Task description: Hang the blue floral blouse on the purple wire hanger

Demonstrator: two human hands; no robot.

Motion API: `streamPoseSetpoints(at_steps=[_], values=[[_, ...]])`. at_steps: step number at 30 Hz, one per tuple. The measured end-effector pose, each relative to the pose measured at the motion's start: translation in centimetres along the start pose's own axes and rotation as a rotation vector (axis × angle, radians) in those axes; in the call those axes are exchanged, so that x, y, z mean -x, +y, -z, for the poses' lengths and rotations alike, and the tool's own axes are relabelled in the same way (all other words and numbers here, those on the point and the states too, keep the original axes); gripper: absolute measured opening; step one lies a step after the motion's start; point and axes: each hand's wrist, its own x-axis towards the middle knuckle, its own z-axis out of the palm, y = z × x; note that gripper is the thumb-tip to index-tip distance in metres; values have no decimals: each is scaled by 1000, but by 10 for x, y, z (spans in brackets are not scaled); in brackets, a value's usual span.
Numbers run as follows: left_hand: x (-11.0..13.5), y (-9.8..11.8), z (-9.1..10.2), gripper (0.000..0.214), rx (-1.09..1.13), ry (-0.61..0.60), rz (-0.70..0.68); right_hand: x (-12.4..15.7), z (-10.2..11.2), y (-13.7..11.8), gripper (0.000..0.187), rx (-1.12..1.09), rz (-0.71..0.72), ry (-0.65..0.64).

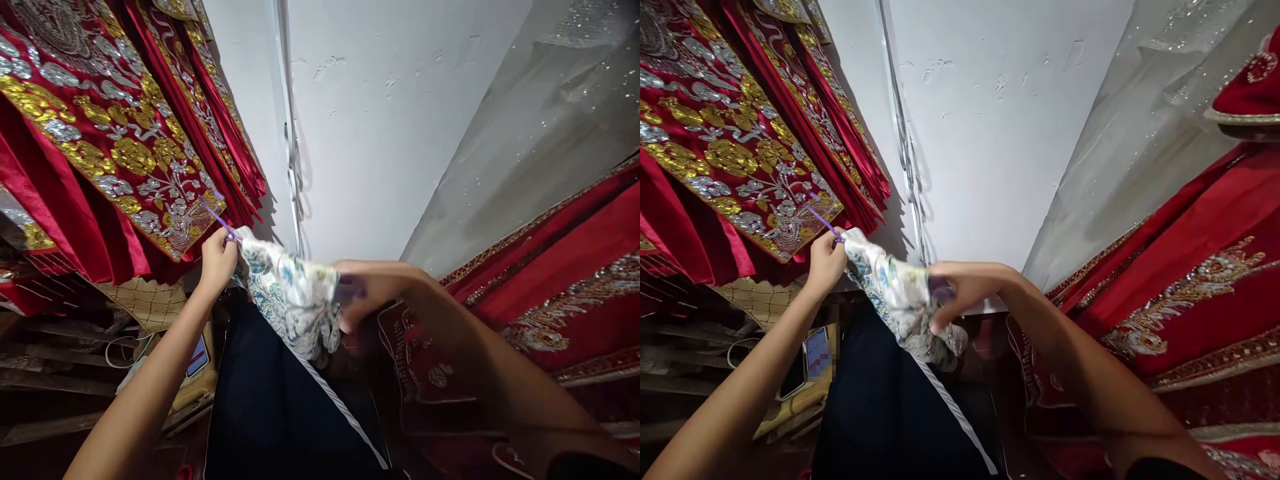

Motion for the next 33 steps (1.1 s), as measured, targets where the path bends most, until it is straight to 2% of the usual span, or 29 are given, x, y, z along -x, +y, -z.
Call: streamPoseSetpoints(at_steps=[2, 3, 4, 6, 9, 10, 12, 15, 17, 19, 22, 25, 26, 29, 33], values=[[2, 8, -2, 12, 152, 26, -9, 9, 7, -5, 45, 31, -46, -262], [2, 12, -3, 12, 238, 17, -16, 11, 12, -5, 50, -7, -39, -276], [3, 18, -5, 14, 316, -14, -27, 10, 18, -3, 53, -49, -23, -231], [7, 32, -10, 22, 437, -139, -61, 2, 27, 9, 54, -69, 21, -7], [19, 63, -15, 38, 579, -390, -142, -22, 31, 38, 54, 60, 98, 497], [24, 74, -16, 43, 614, -473, -172, -31, 29, 48, 57, 102, 120, 609], [35, 96, -14, 50, 658, -622, -221, -46, 25, 64, 56, 134, 155, 706], [46, 119, -6, 57, 719, -751, -270, -53, 18, 73, 40, 51, 186, 651], [51, 126, 0, 57, 759, -775, -281, -45, 16, 73, 34, -83, 182, 585], [54, 130, 5, 54, 818, -764, -244, -28, 14, 70, 38, -249, 124, 517], [56, 130, 4, 44, 992, -691, -59, 0, 12, 63, 53, -457, -47, 464], [54, 116, -8, 16, 1151, -610, 200, 21, 13, 53, 57, -535, -90, 600], [52, 107, -12, 17, 1184, -608, 287, 26, 16, 50, 55, -523, -65, 675], [52, 74, -21, 44, 1208, -644, 530, 40, 33, 43, 52, -416, 34, 907], [61, 40, -15, 60, 1137, -473, 644, 59, 65, 48, 52, -247, 163, 1208]])
